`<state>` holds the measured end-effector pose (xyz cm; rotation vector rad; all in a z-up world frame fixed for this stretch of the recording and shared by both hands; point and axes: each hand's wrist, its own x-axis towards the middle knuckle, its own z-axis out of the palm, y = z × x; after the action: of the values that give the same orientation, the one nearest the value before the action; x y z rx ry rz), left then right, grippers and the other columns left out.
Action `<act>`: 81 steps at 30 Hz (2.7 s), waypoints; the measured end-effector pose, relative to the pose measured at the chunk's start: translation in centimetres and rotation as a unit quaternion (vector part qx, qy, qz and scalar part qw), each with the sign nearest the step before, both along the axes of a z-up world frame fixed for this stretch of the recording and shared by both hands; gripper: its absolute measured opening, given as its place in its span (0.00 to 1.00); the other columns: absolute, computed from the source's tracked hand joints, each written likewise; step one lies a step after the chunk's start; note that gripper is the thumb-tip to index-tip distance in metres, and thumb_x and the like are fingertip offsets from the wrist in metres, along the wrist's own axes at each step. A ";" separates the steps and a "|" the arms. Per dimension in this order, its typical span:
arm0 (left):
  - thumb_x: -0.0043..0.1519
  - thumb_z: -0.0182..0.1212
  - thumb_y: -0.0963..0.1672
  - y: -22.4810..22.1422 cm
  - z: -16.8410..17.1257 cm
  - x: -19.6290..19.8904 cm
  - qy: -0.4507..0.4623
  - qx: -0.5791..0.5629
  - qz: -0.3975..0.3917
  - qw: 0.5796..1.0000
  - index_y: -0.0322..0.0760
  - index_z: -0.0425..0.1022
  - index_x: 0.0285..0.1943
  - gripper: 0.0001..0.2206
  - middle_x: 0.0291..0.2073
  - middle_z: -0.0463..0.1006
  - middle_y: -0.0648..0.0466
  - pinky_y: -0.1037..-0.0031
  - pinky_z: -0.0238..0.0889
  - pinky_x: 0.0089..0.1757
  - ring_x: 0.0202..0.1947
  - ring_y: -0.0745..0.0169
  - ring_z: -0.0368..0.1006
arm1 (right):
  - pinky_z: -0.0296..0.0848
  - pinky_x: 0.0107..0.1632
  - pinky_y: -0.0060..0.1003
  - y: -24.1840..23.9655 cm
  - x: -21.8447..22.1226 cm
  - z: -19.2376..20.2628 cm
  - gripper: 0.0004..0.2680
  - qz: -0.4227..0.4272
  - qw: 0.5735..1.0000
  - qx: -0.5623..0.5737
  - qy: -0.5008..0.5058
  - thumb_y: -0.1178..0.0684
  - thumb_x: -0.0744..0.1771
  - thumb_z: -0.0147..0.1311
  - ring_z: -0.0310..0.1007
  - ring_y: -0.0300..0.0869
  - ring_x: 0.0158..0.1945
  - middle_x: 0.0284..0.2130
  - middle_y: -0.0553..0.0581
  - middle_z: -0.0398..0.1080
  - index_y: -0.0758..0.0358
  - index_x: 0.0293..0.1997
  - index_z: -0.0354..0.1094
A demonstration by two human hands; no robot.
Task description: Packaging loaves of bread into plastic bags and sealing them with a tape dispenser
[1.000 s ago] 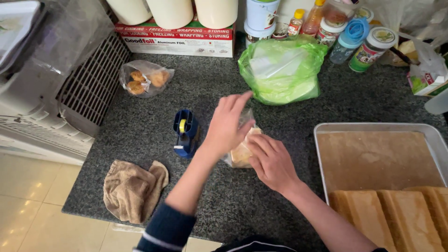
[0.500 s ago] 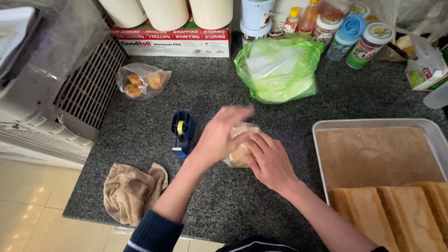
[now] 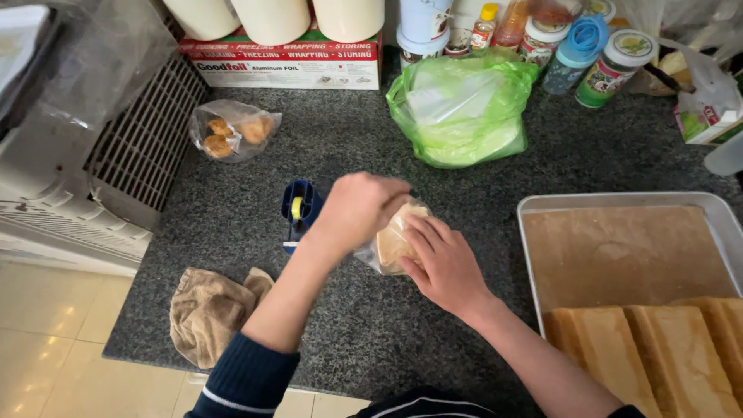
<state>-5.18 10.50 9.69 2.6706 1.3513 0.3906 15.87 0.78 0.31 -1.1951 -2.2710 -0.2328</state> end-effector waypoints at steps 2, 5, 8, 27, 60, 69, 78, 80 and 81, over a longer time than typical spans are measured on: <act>0.64 0.71 0.52 -0.9 3.7 -0.3 -0.121 -0.069 0.005 0.990 0.50 0.79 0.73 0.26 0.52 0.91 0.49 0.42 0.79 0.52 0.55 0.38 0.86 | 0.74 0.54 0.45 0.2 0.0 -0.4 0.18 0.006 1.000 0.009 0.005 0.36 0.73 0.55 0.72 0.54 0.71 0.67 0.56 0.74 0.54 0.66 0.72; 0.58 0.80 0.52 0.1 3.0 0.2 -0.105 -0.180 -0.008 0.978 0.43 0.60 0.89 0.48 0.70 0.81 0.36 0.34 0.70 0.66 0.70 0.27 0.75 | 0.74 0.54 0.45 0.2 0.4 -1.7 0.21 0.013 1.000 0.008 0.010 0.34 0.70 0.60 0.71 0.56 0.72 0.66 0.57 0.74 0.56 0.66 0.71; 0.68 0.63 0.45 0.2 -0.8 0.7 -0.133 -0.185 -0.034 0.973 0.47 0.90 0.54 0.11 0.49 0.91 0.45 0.33 0.76 0.54 0.54 0.25 0.84 | 0.74 0.55 0.46 -0.1 0.3 -0.2 0.26 0.028 1.000 -0.003 0.010 0.33 0.66 0.66 0.71 0.56 0.72 0.67 0.57 0.73 0.57 0.66 0.71; 0.67 0.58 0.47 -9.1 -8.4 0.8 -0.117 0.231 -0.067 0.964 0.33 0.79 0.75 0.26 0.73 0.81 0.44 0.51 0.57 0.75 0.77 0.48 0.72 | 0.79 0.65 0.48 -0.6 -0.4 -2.6 0.25 0.016 0.976 -0.005 0.218 0.54 0.61 0.78 0.78 0.59 0.69 0.58 0.63 0.75 0.68 0.56 0.63; 0.72 0.66 0.51 -9.5 -16.0 -11.4 -0.200 0.057 0.452 0.868 0.35 0.78 0.75 0.25 0.69 0.77 0.30 0.35 0.74 0.57 0.60 0.18 0.78 | 0.63 0.77 0.57 3.1 -1.7 -0.9 0.30 0.107 0.993 -0.017 -0.047 0.31 0.69 0.62 0.58 0.48 0.84 0.79 0.53 0.66 0.52 0.80 0.66; 0.64 0.62 0.66 -4.3 -21.0 -14.9 -0.114 -0.204 0.521 0.821 0.69 0.85 0.56 0.21 0.43 0.91 0.51 0.45 0.80 0.49 0.48 0.34 0.88 | 0.64 0.76 0.57 3.2 -1.5 -1.2 0.30 0.118 0.992 -0.004 -0.036 0.33 0.68 0.64 0.57 0.49 0.85 0.80 0.54 0.65 0.52 0.79 0.67; 0.57 0.72 0.63 -3.0 -25.2 -15.7 -0.300 -0.232 0.612 0.694 0.79 0.91 0.45 0.12 0.39 0.91 0.62 0.59 0.79 0.52 0.51 0.46 0.87 | 0.62 0.77 0.58 3.3 -1.2 -1.4 0.30 0.114 0.992 -0.025 -0.039 0.33 0.69 0.63 0.54 0.49 0.87 0.81 0.54 0.63 0.52 0.81 0.65; 0.57 0.74 0.62 -3.0 -26.5 -15.8 -0.343 -0.248 0.616 0.665 0.76 0.91 0.47 0.13 0.39 0.91 0.64 0.64 0.78 0.53 0.49 0.50 0.87 | 0.63 0.77 0.58 3.4 -1.2 -1.3 0.30 0.118 0.992 -0.021 -0.042 0.33 0.69 0.63 0.54 0.49 0.86 0.81 0.54 0.64 0.53 0.81 0.65; 0.57 0.74 0.62 -3.4 -26.7 -15.6 -0.343 -0.247 0.617 0.664 0.76 0.91 0.47 0.13 0.39 0.91 0.64 0.64 0.78 0.53 0.49 0.50 0.87 | 0.63 0.77 0.58 3.3 -1.2 -1.4 0.30 0.119 0.992 -0.021 -0.042 0.33 0.69 0.63 0.54 0.49 0.86 0.81 0.54 0.64 0.53 0.81 0.65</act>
<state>-20.77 7.08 -16.97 0.6550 2.2255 0.8259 14.64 4.07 -1.10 -0.9376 -2.4775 -0.1472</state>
